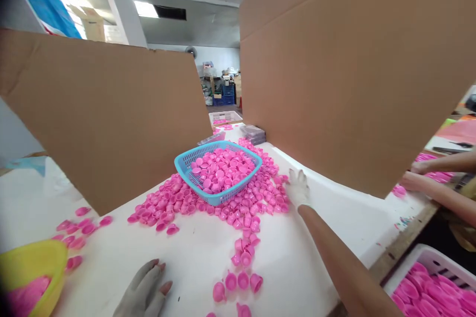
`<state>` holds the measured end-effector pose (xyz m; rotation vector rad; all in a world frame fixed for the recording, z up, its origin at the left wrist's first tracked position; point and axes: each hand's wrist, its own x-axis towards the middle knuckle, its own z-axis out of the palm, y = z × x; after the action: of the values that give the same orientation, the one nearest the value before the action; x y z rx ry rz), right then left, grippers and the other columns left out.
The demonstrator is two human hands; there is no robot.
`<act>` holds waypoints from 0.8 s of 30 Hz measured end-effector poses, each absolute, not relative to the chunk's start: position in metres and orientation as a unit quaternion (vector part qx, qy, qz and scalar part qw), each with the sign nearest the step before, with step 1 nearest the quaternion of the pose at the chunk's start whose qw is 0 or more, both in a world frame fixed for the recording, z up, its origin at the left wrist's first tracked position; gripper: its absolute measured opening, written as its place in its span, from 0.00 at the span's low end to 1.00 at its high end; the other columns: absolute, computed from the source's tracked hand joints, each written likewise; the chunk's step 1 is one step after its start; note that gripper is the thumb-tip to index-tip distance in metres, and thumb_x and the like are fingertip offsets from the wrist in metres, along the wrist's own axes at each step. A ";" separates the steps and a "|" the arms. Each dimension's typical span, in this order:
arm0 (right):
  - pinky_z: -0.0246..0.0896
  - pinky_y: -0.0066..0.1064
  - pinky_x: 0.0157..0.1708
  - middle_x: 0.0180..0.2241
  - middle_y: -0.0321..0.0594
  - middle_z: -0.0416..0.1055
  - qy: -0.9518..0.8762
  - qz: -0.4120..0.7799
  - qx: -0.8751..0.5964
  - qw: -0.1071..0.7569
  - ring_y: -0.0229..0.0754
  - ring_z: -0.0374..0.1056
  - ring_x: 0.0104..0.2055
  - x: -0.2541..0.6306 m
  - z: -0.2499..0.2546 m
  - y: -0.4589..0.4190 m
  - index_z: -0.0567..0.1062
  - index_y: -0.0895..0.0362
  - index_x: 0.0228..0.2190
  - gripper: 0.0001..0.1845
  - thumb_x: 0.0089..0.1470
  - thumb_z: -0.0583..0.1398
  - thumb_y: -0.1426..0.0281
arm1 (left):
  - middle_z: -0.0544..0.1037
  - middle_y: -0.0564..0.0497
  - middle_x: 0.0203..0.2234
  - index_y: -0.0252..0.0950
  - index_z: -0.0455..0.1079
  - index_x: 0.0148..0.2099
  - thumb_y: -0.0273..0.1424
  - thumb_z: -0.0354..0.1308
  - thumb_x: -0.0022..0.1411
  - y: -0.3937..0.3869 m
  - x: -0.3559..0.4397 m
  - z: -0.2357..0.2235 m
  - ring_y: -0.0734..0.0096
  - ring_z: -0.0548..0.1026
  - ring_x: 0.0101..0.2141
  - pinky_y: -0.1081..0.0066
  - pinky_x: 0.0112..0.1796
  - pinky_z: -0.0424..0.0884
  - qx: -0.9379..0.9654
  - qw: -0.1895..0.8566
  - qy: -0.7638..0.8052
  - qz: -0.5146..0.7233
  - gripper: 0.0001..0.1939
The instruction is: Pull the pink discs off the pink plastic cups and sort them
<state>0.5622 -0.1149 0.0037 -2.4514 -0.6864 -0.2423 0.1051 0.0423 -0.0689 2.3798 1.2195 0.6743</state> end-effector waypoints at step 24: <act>0.55 0.39 0.57 0.59 0.51 0.59 -0.345 -0.023 -0.918 0.194 0.53 0.56 0.60 0.512 -0.069 -0.153 0.58 0.62 0.59 0.34 0.51 0.48 0.65 | 0.76 0.40 0.45 0.30 0.72 0.47 0.24 0.47 0.59 0.058 0.159 -0.022 0.54 0.65 0.56 0.59 0.57 0.58 0.868 0.179 0.329 0.326 0.17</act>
<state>0.5117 -0.1528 -0.0693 -2.5741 -0.9667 -0.0640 0.1594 0.0576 -0.0222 2.4546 0.9311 0.9225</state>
